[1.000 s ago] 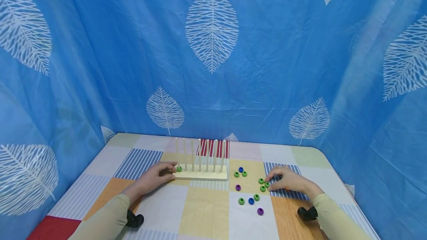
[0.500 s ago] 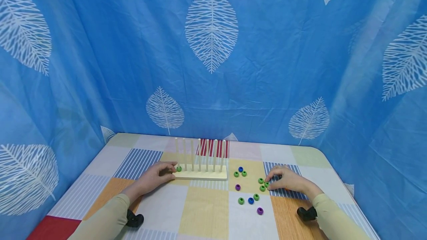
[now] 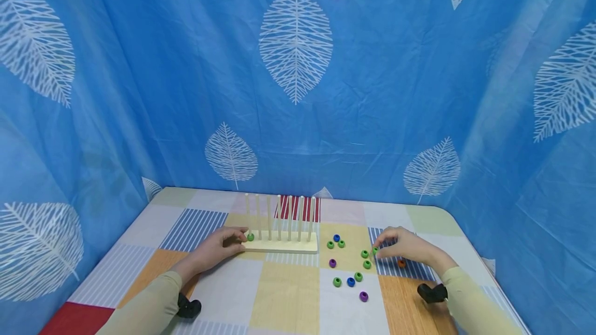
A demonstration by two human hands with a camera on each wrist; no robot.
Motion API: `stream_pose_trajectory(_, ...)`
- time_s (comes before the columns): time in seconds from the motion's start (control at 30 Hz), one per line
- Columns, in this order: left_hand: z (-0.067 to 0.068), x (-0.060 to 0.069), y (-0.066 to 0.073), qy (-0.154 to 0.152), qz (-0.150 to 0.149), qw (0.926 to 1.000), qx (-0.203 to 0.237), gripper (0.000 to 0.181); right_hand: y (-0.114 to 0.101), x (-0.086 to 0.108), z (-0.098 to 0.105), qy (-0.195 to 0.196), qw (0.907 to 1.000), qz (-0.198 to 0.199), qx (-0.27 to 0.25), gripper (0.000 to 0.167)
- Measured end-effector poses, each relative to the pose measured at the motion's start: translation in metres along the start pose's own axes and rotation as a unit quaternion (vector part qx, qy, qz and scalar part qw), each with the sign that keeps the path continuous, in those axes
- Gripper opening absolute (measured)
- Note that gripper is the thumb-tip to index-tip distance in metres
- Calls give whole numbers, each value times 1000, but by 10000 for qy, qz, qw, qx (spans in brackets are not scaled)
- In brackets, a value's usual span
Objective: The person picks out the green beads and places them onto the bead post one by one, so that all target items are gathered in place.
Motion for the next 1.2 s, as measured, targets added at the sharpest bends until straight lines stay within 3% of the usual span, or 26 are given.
stream_pose_trajectory(0.23,0,1,0,-6,-8,10000,70,9,-29,-2,25,263,9983,313,416,16)
stream_pose_trajectory(0.53,0,2,0,10,-28,10000,66,9,-60,-6,40,338,9963,331,722,17)
stream_pose_trajectory(1.2,1,3,2,-10,-41,9999,96,9,-124,-29,56,257,9964,652,487,20)
Point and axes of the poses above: each hand's wrist, its own x-axis away from the middle knuckle, its own z-axis out of the back of the hand, y = z × x, the point moved 5 cm from there along -x, towards the middle knuckle
